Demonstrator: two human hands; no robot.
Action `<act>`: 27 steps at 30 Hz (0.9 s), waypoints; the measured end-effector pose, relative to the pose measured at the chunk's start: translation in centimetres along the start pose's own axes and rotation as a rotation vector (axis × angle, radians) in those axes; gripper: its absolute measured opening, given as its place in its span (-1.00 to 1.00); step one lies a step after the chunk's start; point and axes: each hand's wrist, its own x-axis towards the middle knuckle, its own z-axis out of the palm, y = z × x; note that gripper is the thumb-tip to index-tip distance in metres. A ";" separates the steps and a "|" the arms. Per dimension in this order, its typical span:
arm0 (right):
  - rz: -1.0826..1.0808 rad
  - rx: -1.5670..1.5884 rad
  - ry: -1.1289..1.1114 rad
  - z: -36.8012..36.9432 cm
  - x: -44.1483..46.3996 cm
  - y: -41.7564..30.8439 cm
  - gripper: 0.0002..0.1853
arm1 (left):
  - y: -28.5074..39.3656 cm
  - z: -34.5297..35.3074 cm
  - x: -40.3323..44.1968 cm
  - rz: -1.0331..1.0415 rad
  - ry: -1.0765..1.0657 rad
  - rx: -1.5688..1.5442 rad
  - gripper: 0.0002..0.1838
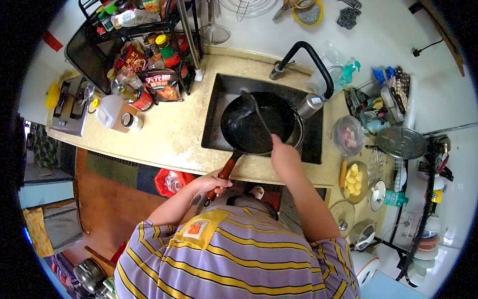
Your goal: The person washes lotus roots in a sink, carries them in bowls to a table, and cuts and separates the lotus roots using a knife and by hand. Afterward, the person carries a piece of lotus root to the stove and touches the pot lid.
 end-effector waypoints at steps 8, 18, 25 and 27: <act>0.040 0.048 0.030 1.2 1.1 -0.6 -0.61 | 0.1 -1.2 0.1 0.006 -0.024 -0.037 -0.71; 0.049 -0.117 0.004 0.5 2.6 -1.4 -0.50 | 1.5 -1.6 -0.8 0.049 -0.045 -0.086 -0.71; -0.079 0.059 -0.083 0.1 2.0 -3.2 -0.56 | 1.4 -2.4 -0.7 0.060 -0.034 -0.063 -0.72; -0.114 0.056 -0.080 -0.6 1.6 -3.6 -0.57 | 1.3 -2.6 -0.8 0.070 -0.041 -0.067 -0.73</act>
